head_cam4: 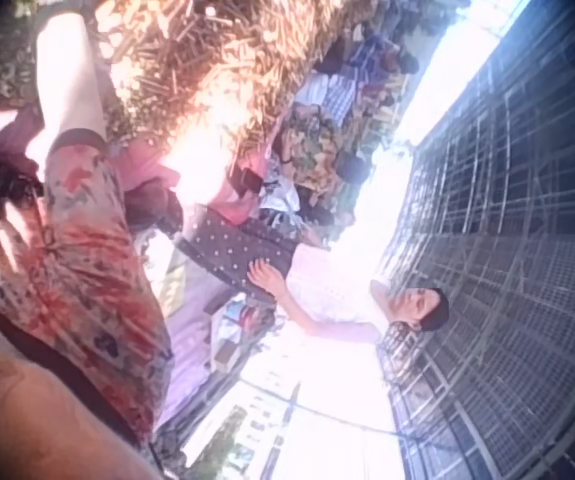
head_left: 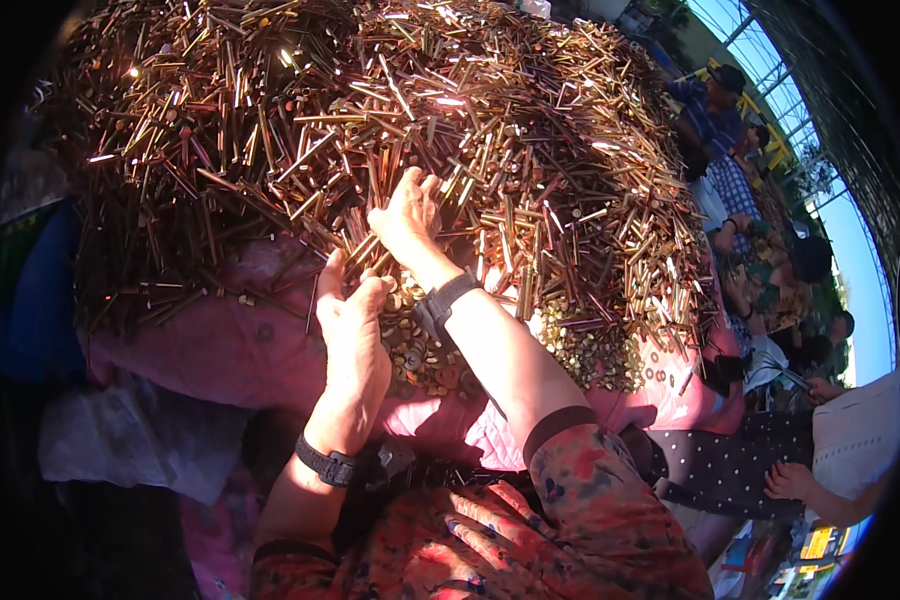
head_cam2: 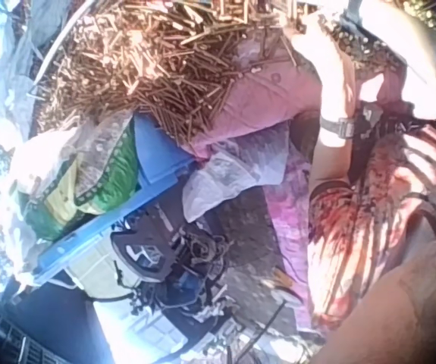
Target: Sorting and assembling small metal pins and washers on a work surface.
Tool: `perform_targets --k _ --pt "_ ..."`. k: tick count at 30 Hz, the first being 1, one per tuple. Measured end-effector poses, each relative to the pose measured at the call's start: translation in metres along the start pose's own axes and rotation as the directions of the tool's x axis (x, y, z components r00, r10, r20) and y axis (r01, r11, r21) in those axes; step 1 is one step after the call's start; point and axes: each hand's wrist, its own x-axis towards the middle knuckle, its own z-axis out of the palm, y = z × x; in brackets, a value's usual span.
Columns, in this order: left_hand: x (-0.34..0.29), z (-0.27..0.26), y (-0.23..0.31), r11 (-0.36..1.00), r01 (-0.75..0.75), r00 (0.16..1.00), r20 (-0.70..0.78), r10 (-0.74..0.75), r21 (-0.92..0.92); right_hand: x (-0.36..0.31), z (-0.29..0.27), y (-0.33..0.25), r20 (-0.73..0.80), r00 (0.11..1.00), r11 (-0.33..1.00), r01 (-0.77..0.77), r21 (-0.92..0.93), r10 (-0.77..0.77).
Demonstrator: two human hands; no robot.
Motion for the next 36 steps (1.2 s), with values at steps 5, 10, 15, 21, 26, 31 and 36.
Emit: perform_targets --k 5,10,15,21,26,31,36 --pt "-0.003 0.003 0.001 1.0 0.006 0.999 0.045 -0.005 -0.021 0.009 0.003 -0.001 0.037 0.999 0.999 -0.039 0.02 0.038" --pt "0.003 -0.002 0.007 1.0 0.002 1.0 0.027 -0.002 0.006 0.009 0.034 0.014 -0.251 0.967 0.999 0.047 -0.026 -0.052" --pt "0.001 0.0 0.011 1.0 0.004 1.0 -0.004 -0.004 0.004 -0.009 0.002 0.0 -0.108 0.993 0.977 0.074 0.198 -0.054" --pt "0.008 -0.001 0.013 0.996 -0.081 0.995 -0.053 0.082 0.021 -0.019 0.003 -0.004 -0.072 0.985 0.934 0.172 0.314 -0.157" --pt "0.007 0.003 0.016 0.998 -0.044 0.996 -0.078 0.046 0.034 -0.018 0.0 0.003 -0.038 0.987 0.923 0.158 0.35 -0.155" --pt "0.012 -0.004 0.013 0.996 -0.059 0.996 -0.06 0.063 0.068 -0.019 -0.004 0.012 -0.045 0.98 0.892 0.197 0.406 -0.196" --pt "0.01 -0.003 0.017 0.998 -0.045 0.996 -0.076 0.048 0.045 0.0 -0.01 0.028 -0.229 0.973 0.878 0.14 0.458 -0.035"
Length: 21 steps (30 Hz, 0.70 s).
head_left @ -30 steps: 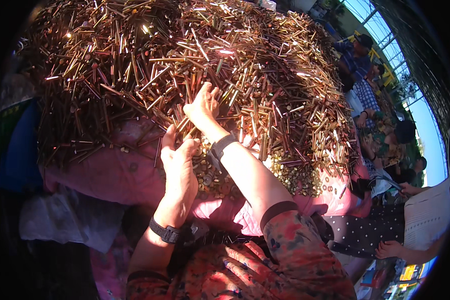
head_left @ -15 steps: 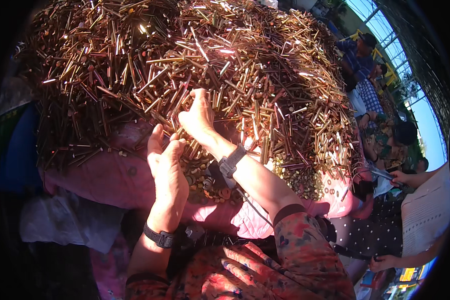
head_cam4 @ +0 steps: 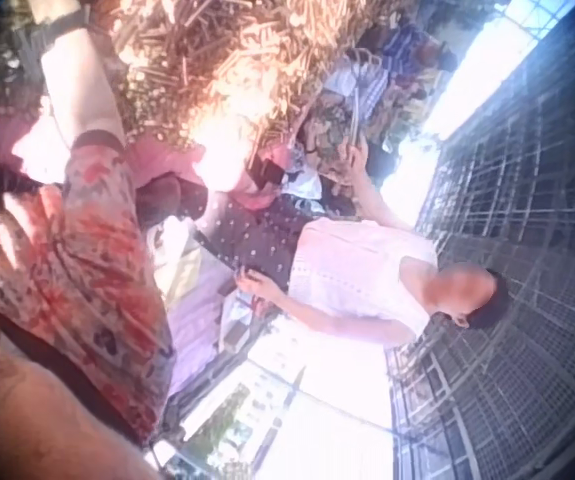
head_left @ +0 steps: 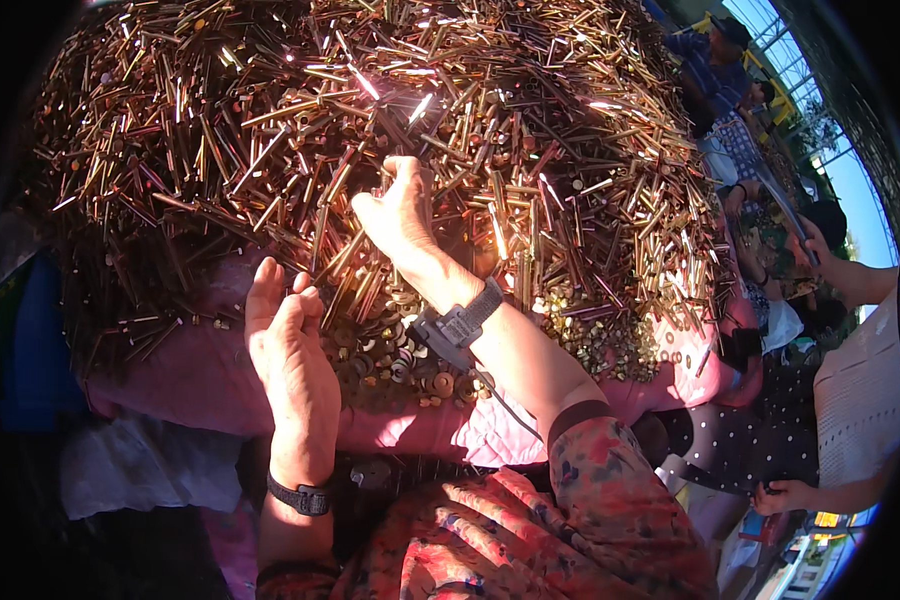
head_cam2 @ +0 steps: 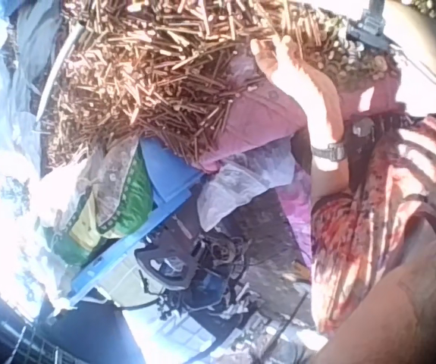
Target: Sorting and assembling small metal pins and washers on a work surface.
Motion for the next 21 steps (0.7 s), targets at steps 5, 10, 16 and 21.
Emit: perform_targets --k 5,10,16,21 --pt "0.0 0.002 -0.003 0.997 0.072 0.997 -0.006 -0.072 -0.006 -0.014 0.011 -0.001 0.086 0.992 0.995 -0.094 0.046 0.09" --pt "0.0 -0.002 0.0 0.993 -0.121 0.992 -0.023 0.121 0.011 -0.071 0.031 -0.051 0.137 0.977 0.969 0.135 0.205 -0.165" --pt "0.045 -0.045 -0.026 0.986 -0.027 0.997 -0.063 0.038 0.165 -0.052 -0.001 -0.04 0.31 0.871 0.903 0.422 -0.075 -0.382" --pt "0.029 -0.015 -0.026 0.984 -0.074 0.991 -0.095 0.09 0.164 0.008 -0.101 0.025 0.086 0.96 0.653 0.246 -0.716 -0.267"
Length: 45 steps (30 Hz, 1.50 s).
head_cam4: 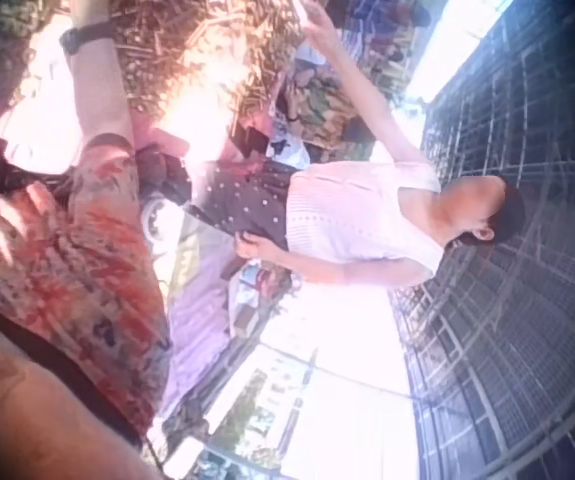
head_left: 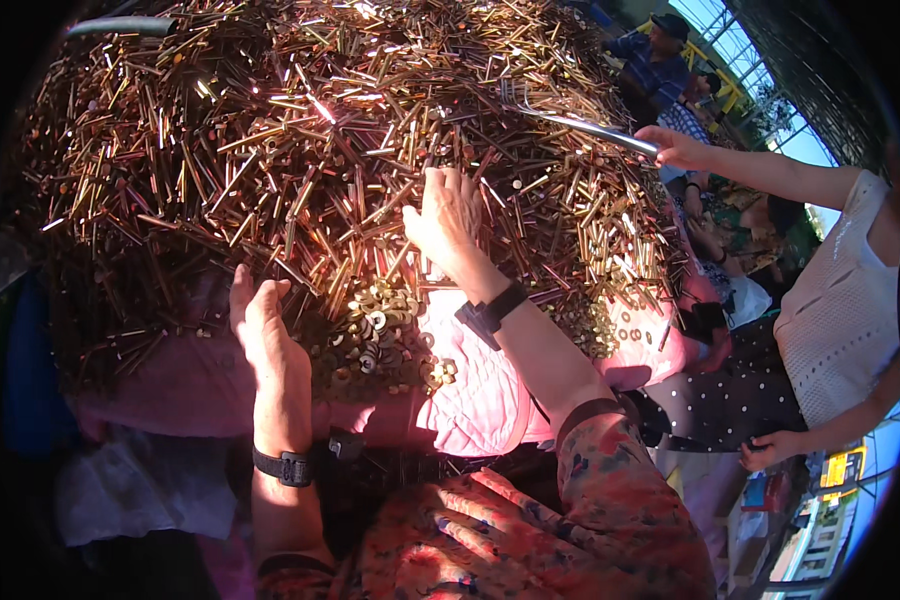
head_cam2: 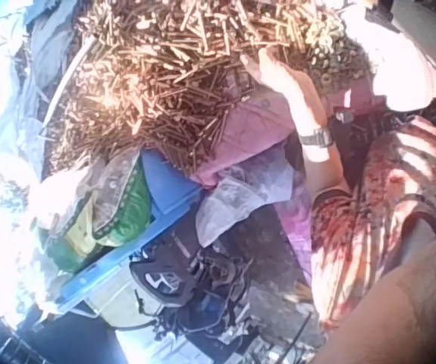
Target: Sorting and assembling small metal pins and washers on a work surface.
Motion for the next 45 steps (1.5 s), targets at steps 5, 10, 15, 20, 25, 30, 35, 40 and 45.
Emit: perform_targets --k 5,10,15,20,25,30,35,40,45 --pt "-0.006 0.002 0.004 0.996 0.089 0.995 0.049 -0.088 -0.015 0.013 0.014 0.044 0.222 0.974 0.972 0.019 -0.235 0.035" --pt "-0.006 -0.001 0.001 0.992 0.119 0.991 0.069 -0.116 -0.03 0.022 0.017 0.037 0.29 0.948 0.952 -0.036 -0.304 0.128" --pt "-0.008 -0.001 -0.004 0.992 0.116 0.989 0.1 -0.111 -0.046 0.009 0.024 0.042 0.241 0.97 0.954 0.048 -0.297 0.026" --pt "-0.009 -0.003 -0.009 0.989 0.132 0.979 0.167 -0.12 -0.06 0.024 0.025 0.031 0.456 0.88 0.933 0.042 -0.358 0.135" --pt "-0.012 0.002 -0.002 0.987 0.145 0.978 0.16 -0.133 -0.069 0.006 0.014 0.023 0.419 0.907 0.963 0.072 -0.259 0.045" --pt "-0.011 0.001 -0.006 0.994 0.107 0.985 0.138 -0.102 -0.031 0.0 0.014 -0.01 0.328 0.944 0.995 0.063 -0.077 -0.035" --pt "-0.002 -0.006 -0.02 0.991 0.133 0.984 0.122 -0.131 -0.006 -0.001 -0.041 -0.032 0.39 0.918 0.997 0.075 0.0 -0.069" --pt "-0.006 -0.001 -0.02 0.984 0.177 0.976 0.133 -0.173 -0.02 0.009 -0.059 0.021 0.29 0.957 0.991 0.017 -0.13 0.022" --pt "-0.011 -0.001 -0.019 0.986 0.169 0.974 0.149 -0.168 0.006 0.036 -0.106 0.088 0.163 0.986 0.979 -0.009 -0.205 0.043"
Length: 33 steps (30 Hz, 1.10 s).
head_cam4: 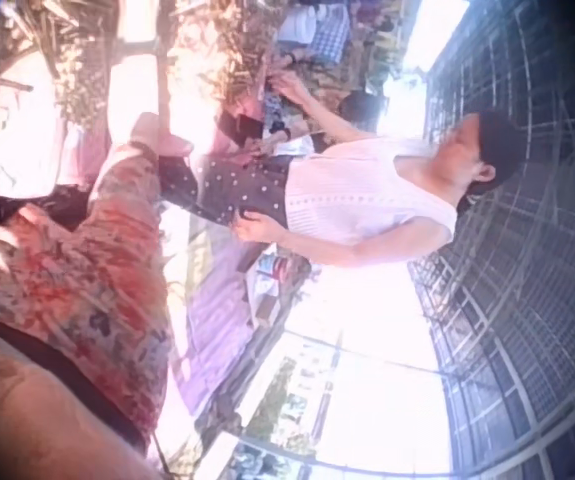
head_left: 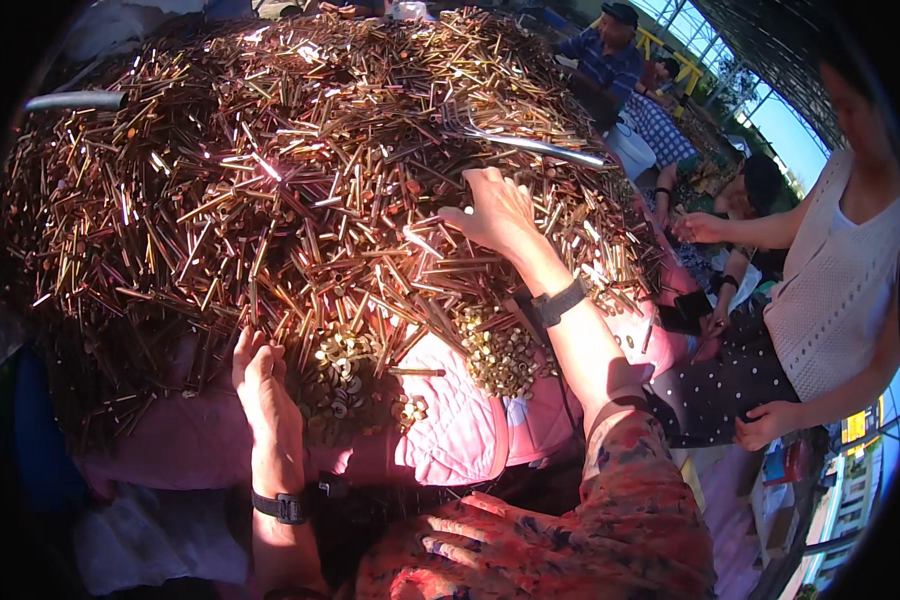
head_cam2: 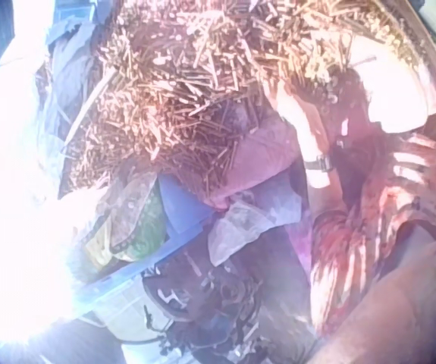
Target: Sorting and assembling small metal pins and washers on a work surface.
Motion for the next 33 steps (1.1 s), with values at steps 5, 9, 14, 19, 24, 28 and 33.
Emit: perform_targets --k 5,9,14,19,24,28,33 --pt "-0.008 0.011 0.001 1.0 0.006 0.999 0.051 -0.006 -0.004 0.061 0.009 0.135 -0.436 0.893 0.833 -0.16 -0.53 -0.106" --pt "-0.009 0.015 -0.002 1.0 -0.001 0.999 0.033 0.001 -0.009 0.067 0.01 0.157 -0.038 0.981 0.905 -0.189 -0.38 0.189" --pt "-0.013 0.027 -0.001 0.998 -0.051 0.968 0.247 0.043 0.029 0.016 0.004 0.115 -0.267 0.929 0.966 -0.235 0.11 0.256" --pt "-0.056 0.077 0.002 0.972 0.026 0.802 0.576 -0.159 0.232 -0.055 0.016 0.017 -0.142 0.973 0.317 0.078 0.945 0.182" --pt "-0.106 0.141 -0.002 0.897 0.272 0.481 0.759 -0.44 0.348 -0.104 0.003 -0.032 0.039 0.934 0.125 -0.089 0.988 0.356" --pt "-0.092 0.157 -0.019 0.878 0.188 0.465 0.747 -0.475 0.441 -0.1 -0.016 -0.032 -0.037 0.887 0.35 -0.143 0.926 0.46" --pt "-0.079 0.207 -0.032 0.917 0.188 0.391 0.829 -0.399 0.352 -0.046 -0.011 0.02 0.03 0.852 0.428 -0.292 0.855 0.522"
